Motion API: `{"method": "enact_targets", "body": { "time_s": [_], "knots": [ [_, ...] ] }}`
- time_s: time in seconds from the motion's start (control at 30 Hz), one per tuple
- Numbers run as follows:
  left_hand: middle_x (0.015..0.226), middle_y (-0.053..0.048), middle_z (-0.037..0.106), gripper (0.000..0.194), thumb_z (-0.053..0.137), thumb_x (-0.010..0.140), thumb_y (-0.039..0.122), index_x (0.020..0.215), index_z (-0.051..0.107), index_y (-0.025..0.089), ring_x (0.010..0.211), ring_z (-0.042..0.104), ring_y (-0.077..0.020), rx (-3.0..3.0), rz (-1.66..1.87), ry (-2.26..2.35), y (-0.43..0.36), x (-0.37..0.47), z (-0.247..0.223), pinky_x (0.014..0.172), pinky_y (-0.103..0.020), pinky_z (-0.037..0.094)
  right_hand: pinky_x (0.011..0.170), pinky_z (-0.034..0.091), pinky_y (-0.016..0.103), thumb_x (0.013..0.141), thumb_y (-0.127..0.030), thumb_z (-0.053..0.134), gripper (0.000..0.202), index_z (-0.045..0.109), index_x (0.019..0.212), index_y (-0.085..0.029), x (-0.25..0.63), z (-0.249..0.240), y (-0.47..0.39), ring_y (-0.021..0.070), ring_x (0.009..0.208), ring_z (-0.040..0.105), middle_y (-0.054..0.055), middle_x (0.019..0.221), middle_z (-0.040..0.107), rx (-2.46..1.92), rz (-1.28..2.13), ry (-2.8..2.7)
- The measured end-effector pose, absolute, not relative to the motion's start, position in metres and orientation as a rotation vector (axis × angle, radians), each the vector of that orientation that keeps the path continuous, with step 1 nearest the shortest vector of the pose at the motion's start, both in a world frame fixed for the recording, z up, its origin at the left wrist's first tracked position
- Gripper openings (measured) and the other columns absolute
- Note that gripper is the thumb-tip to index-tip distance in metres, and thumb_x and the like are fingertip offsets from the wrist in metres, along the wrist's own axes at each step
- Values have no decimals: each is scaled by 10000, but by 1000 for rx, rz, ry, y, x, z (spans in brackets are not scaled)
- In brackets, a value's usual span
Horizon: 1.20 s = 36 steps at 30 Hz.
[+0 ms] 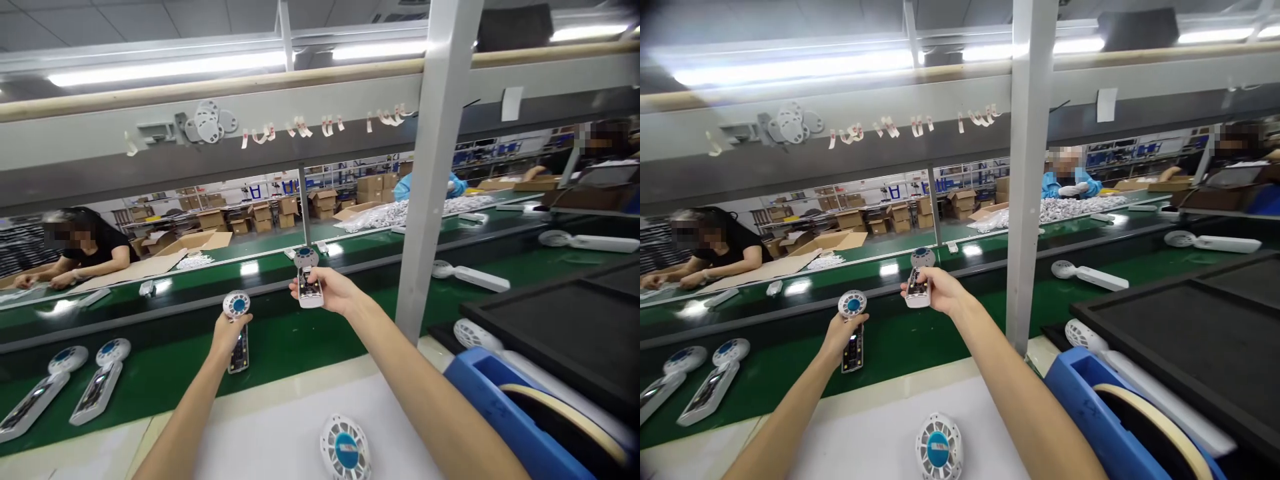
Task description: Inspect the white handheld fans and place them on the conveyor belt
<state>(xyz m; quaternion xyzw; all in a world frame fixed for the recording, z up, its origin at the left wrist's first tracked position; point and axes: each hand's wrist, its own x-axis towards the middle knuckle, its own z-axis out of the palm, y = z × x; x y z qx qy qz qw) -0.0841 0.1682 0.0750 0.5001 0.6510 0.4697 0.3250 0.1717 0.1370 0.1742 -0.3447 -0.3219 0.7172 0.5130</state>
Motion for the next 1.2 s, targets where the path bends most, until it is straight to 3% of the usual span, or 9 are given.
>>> {"method": "enact_targets", "body": {
  "time_s": [0.17, 0.3, 0.37, 0.47, 0.57, 0.7, 0.83, 0.97, 1.2],
  "knots": [
    [1189, -208, 628, 518, 650, 786, 446, 1186, 566, 126, 1195, 545, -414, 1413, 1222, 1995, 171, -102, 60, 993, -513, 402, 687, 631, 348, 567, 60, 500, 445, 587, 965, -118, 167, 196, 113, 240, 849, 737, 76, 945, 704, -696, 1633, -894],
    [1450, -286, 378, 582, 597, 783, 274, 1320, 501, 71, 1430, 204, -495, 1514, 1255, 2081, 162, -102, 71, 1126, -639, 154, 554, 578, 271, 534, 30, 564, 512, 555, 1011, -157, 163, 205, 99, 201, 682, 724, 32, 900, 710, -601, 1521, -1191],
    [1485, -254, 339, 531, 567, 774, 211, 1292, 544, 98, 1452, 151, -473, 1594, 1259, 2008, 156, -93, 87, 1148, -634, 97, 548, 560, 253, 547, 2, 578, 526, 529, 1041, -172, 159, 207, 93, 178, 649, 711, 15, 872, 713, -549, 1481, -1327],
    [1310, -150, 558, 337, 548, 778, 188, 1094, 666, 176, 1331, 429, -354, 1730, 1175, 1726, 142, -74, 117, 1140, -495, 281, 582, 556, 251, 561, -18, 580, 559, 508, 1092, -177, 151, 208, 84, 173, 671, 714, 21, 869, 729, -447, 1514, -1418],
    [1007, -55, 684, 186, 576, 767, 229, 914, 690, 208, 1007, 637, -236, 1727, 1018, 1288, 118, -50, 145, 941, -357, 481, 627, 573, 275, 565, -27, 588, 600, 508, 1140, -178, 141, 206, 76, 187, 690, 728, 32, 890, 741, -351, 1597, -1438],
    [783, 2, 641, 164, 669, 604, 148, 756, 612, 178, 796, 605, -161, 1327, 939, 683, 84, -26, 168, 809, -296, 492, 642, 595, 304, 578, -34, 602, 596, 534, 1154, -172, 130, 203, 68, 210, 723, 738, 53, 917, 746, -307, 1659, -1444],
    [583, 53, 492, 188, 645, 526, 94, 561, 476, 169, 613, 472, -83, 1203, 980, 651, 72, -22, 171, 667, -216, 442, 659, 602, 309, 560, -30, 598, 573, 549, 1116, -162, 122, 202, 64, 209, 729, 735, 53, 906, 741, -277, 1644, -1452],
    [566, 53, 478, 169, 657, 536, 118, 558, 496, 165, 586, 439, -77, 1208, 987, 663, 76, -26, 169, 612, -205, 415, 653, 599, 300, 555, -24, 585, 576, 542, 1113, -162, 119, 200, 63, 207, 742, 734, 58, 914, 742, -262, 1656, -1466],
    [580, 42, 497, 188, 683, 635, 179, 582, 503, 160, 606, 451, -83, 1309, 974, 669, 83, -34, 170, 663, -226, 437, 638, 592, 272, 563, -19, 598, 599, 543, 1142, -159, 122, 200, 67, 182, 702, 730, 46, 907, 752, -249, 1659, -1432]
  ]
}}
